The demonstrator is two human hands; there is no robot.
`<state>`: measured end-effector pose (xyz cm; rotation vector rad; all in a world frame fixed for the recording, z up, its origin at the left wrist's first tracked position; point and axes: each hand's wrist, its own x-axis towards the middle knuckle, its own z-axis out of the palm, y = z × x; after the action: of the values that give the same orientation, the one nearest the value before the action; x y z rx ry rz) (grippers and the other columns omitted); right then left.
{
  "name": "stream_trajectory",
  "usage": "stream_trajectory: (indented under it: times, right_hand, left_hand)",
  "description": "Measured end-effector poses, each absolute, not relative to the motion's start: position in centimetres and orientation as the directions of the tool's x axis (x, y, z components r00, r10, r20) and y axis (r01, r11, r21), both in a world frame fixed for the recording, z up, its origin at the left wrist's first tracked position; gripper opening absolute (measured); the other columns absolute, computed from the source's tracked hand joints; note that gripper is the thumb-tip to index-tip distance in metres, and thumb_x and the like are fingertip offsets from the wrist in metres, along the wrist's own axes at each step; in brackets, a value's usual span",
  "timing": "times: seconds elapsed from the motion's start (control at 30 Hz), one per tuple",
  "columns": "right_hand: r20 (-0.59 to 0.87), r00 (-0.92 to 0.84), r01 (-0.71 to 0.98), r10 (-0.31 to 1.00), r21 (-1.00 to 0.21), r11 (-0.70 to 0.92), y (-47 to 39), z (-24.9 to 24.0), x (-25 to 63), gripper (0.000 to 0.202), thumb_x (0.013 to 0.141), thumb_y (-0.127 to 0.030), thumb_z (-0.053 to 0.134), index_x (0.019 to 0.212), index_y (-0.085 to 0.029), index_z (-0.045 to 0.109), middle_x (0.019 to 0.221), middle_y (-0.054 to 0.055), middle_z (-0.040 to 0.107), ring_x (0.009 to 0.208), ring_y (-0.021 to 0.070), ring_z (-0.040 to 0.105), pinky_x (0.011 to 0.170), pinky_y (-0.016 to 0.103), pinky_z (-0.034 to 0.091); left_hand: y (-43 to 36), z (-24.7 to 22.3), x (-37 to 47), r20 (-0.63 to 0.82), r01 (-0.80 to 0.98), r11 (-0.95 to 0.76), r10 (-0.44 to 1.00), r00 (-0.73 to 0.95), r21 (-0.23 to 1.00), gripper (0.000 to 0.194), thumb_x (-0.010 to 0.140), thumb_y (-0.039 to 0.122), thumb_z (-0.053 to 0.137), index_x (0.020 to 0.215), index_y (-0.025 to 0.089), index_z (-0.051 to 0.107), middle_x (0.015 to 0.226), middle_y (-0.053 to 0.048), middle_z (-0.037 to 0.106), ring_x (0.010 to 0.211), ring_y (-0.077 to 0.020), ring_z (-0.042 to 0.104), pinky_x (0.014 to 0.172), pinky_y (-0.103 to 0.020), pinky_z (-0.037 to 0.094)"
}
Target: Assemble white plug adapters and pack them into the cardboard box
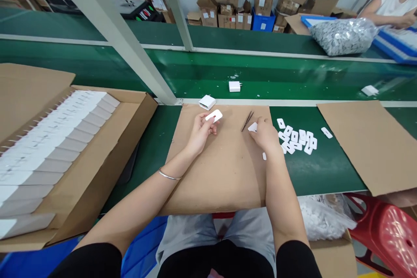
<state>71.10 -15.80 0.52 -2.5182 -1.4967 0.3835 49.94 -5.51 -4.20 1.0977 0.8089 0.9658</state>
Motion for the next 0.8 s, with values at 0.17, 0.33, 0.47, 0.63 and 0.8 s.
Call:
stream_trajectory:
  times: [0.17,0.33,0.47,0.63,0.8]
  right_hand:
    - [0.001,0.345,0.845,0.939,-0.435,-0.31,-13.7,-0.9,69.1,0.035,0.092,-0.036,0.063,0.121,-0.017,0.056,0.128,0.016,0.061,0.102,0.0288,0.064,0.075,0.035,0.046]
    - [0.028,0.301,0.852,0.953,-0.458,-0.256,-12.8,-1.2,68.7,0.039,0.092,-0.045,0.062,0.122,-0.02,0.058,0.124,0.012,0.064,0.096,0.0255,0.065,0.069,0.032,0.042]
    - [0.012,0.297,0.82,0.955,-0.515,-0.248,-12.7,-1.2,69.5,0.046,0.09,-0.046,0.064,0.128,-0.021,0.055,0.105,0.007,0.068,0.087,0.0221,0.065,0.066,0.03,0.04]
    - [0.029,0.271,0.836,0.962,-0.502,-0.22,-12.4,-1.6,70.1,0.036,0.089,-0.05,0.06,0.112,-0.023,0.062,0.102,0.006,0.068,0.085,0.0216,0.064,0.064,0.031,0.038]
    - [0.027,0.27,0.853,0.962,-0.47,-0.227,-11.7,-1.9,70.2,0.037,0.089,-0.054,0.058,0.111,-0.025,0.061,0.098,0.005,0.069,0.081,0.0221,0.063,0.062,0.031,0.037]
  left_hand:
    - [-5.4,-4.4,49.8,-0.007,-0.247,0.112,0.921,0.39,0.963,0.054,0.072,0.033,0.083,0.111,0.021,0.048,0.114,-0.008,0.067,0.077,-0.0112,0.062,0.063,-0.023,0.048]
    - [-4.7,-3.9,49.6,-0.06,-0.405,0.205,0.938,0.342,0.891,0.054,0.071,0.035,0.087,0.107,0.02,0.049,0.105,-0.005,0.064,0.084,-0.0129,0.061,0.068,-0.025,0.049]
    - [-4.0,-2.2,49.2,-0.155,-0.512,0.278,0.951,0.269,0.813,0.043,0.084,0.046,0.077,0.099,0.019,0.048,0.095,-0.003,0.062,0.08,-0.0125,0.06,0.065,-0.025,0.046]
    - [-5.4,0.5,45.2,-0.105,-0.541,0.216,0.968,0.228,0.813,0.048,0.073,0.033,0.088,0.103,0.017,0.053,0.1,-0.005,0.064,0.084,-0.0131,0.064,0.071,-0.025,0.05]
    - [-8.6,3.3,35.7,0.047,-0.24,-0.039,0.999,0.027,0.97,0.051,0.076,0.038,0.08,0.118,0.02,0.057,0.107,-0.006,0.063,0.086,-0.0159,0.064,0.072,-0.029,0.052]
